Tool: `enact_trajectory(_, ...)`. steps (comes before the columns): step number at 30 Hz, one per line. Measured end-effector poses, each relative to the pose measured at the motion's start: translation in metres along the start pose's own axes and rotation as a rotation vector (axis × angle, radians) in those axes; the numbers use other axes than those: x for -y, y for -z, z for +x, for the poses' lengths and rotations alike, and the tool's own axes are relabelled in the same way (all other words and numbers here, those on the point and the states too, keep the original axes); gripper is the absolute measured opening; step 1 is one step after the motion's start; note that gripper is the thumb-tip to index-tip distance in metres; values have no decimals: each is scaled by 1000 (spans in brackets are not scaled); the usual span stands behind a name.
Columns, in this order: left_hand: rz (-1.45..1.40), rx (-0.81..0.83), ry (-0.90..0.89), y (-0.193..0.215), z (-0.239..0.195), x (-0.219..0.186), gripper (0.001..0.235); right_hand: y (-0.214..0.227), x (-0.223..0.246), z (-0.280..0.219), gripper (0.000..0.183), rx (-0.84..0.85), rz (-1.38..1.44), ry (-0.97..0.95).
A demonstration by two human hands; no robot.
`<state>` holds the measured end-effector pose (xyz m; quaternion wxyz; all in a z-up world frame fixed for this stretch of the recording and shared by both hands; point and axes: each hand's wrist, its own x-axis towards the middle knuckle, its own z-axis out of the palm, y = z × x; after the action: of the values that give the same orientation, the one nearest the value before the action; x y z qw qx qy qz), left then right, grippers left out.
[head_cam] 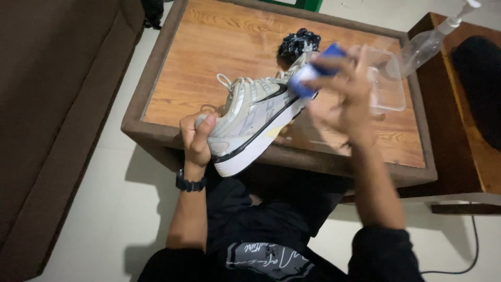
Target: The person cleans a white sneaker by scrubbing the upper and sole with a blue brush and wiping it with a cloth. They hold the shoe in their left hand while scrubbing with their right hand, occasionally switching to the cloth to wipe away residue.
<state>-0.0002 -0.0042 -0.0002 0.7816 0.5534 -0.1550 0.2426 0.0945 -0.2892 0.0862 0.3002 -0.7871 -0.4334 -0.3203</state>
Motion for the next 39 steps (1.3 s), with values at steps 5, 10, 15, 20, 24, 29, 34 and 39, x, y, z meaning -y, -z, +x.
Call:
enact_trajectory(5,42,-23,-29,-6,5,-3,37,-9,57,-14,31,-30,102,38)
enact_trajectory(10,76,-18,-74,-2,7,2,42,-38,87,-24,25,-103,138,8)
enact_trajectory(15,91,-46,-100,-13,8,-16,44,-51,107,-23,22,-248,35,-37)
enact_trajectory(20,72,-26,-68,-4,3,1,43,-42,107,-23,31,-168,103,-12)
enact_trajectory(24,88,2,-46,-5,7,-11,47,-44,117,-24,28,-117,320,1)
enact_trajectory(29,62,-6,-50,-4,3,-10,44,-41,113,-22,28,-170,136,8)
enact_trajectory(34,73,15,-94,-4,4,-12,44,-44,114,-27,29,-153,242,29)
enact_trajectory(39,44,-9,-29,-9,4,-18,43,-45,130,-30,26,-98,366,7)
